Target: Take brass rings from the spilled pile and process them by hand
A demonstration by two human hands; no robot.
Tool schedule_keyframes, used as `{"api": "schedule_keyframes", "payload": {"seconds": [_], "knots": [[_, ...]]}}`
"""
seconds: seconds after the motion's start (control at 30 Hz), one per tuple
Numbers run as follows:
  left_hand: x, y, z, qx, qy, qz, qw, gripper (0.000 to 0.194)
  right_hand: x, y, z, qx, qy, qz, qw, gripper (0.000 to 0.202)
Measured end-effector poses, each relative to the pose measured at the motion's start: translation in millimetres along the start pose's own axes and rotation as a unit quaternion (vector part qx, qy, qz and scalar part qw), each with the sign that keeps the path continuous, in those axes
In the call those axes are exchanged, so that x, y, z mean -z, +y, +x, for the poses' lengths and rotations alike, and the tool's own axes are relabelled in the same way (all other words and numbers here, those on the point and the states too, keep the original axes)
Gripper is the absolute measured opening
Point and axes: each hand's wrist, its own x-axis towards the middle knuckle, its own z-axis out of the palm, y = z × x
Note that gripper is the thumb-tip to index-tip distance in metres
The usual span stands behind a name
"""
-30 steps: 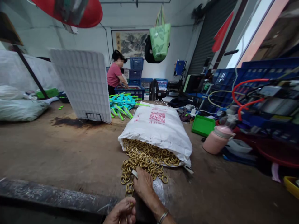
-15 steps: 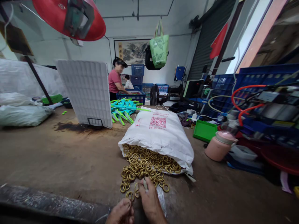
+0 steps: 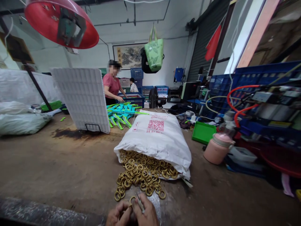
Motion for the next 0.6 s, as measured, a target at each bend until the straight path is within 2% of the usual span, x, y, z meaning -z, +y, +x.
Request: {"api": "schedule_keyframes", "payload": {"seconds": [0.03, 0.13, 0.3, 0.43, 0.6], "knots": [[-1.0, 5, -2, -0.028, -0.002, 0.040, 0.999, 0.027, 4, -4, 0, 0.015, -0.028, 0.000, 0.999, 0.029], [-6.3, 23, -10, -0.094, 0.008, 0.121, 0.988, 0.018, 14, -15, -1, 0.037, -0.050, -0.010, 0.998, 0.029], [-14.2, 41, -13, -0.097, -0.034, 0.164, 0.981, 0.017, 20, -17, 2, 0.033, -0.045, 0.005, 0.998, 0.027], [-14.9, 45, -15, -0.024, -0.065, 0.116, 0.991, 0.025, 21, -15, 1, 0.035, -0.042, 0.031, 0.998, 0.025], [-12.4, 44, -17, 0.087, -0.114, -0.014, 0.989, 0.032, 22, -18, 1, 0.037, -0.045, 0.054, 0.997, 0.023]]}}
